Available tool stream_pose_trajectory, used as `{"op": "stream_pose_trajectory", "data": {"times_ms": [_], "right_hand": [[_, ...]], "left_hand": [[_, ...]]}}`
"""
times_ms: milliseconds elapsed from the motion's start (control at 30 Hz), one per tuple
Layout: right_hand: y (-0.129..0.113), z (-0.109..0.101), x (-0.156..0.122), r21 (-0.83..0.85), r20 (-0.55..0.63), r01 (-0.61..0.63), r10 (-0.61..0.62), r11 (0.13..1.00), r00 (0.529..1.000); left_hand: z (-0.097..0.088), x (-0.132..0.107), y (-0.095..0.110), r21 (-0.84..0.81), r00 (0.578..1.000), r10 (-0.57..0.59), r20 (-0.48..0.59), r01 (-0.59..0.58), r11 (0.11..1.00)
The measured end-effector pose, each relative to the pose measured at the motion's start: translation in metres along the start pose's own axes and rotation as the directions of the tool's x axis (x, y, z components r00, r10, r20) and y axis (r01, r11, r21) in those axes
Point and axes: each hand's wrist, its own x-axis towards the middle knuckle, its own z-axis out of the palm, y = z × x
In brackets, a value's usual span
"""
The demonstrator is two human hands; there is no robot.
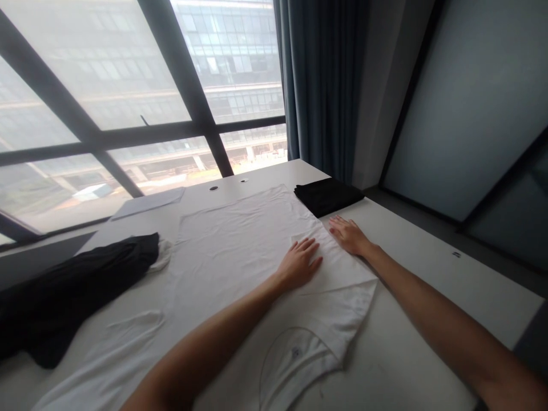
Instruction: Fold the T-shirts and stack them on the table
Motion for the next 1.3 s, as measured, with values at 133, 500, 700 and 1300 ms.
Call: {"op": "stream_pose_trajectory", "data": {"times_ms": [133,500,700,1300], "right_hand": [[-0.005,0.003,0.002,0.036,0.007,0.11,-0.111,0.993,0.994],[-0.01,0.008,0.002,-0.028,0.14,0.097,-0.092,0.995,0.986],[-0.005,0.013,0.001,-0.009,0.135,0.108,-0.106,0.994,0.985],[-0.002,0.012,-0.007,-0.021,0.232,0.161,-0.152,0.987,0.961]], "left_hand": [[0.001,0.002,-0.005,0.041,0.996,-0.076,-0.04,0.077,0.996],[0.0,-0.001,-0.008,0.07,0.994,-0.104,0.047,0.1,0.992],[0.003,-0.002,-0.009,0.105,0.994,-0.101,0.049,0.095,0.99],[0.004,-0.003,-0.009,0.116,0.992,-0.11,0.055,0.103,0.988]]}}
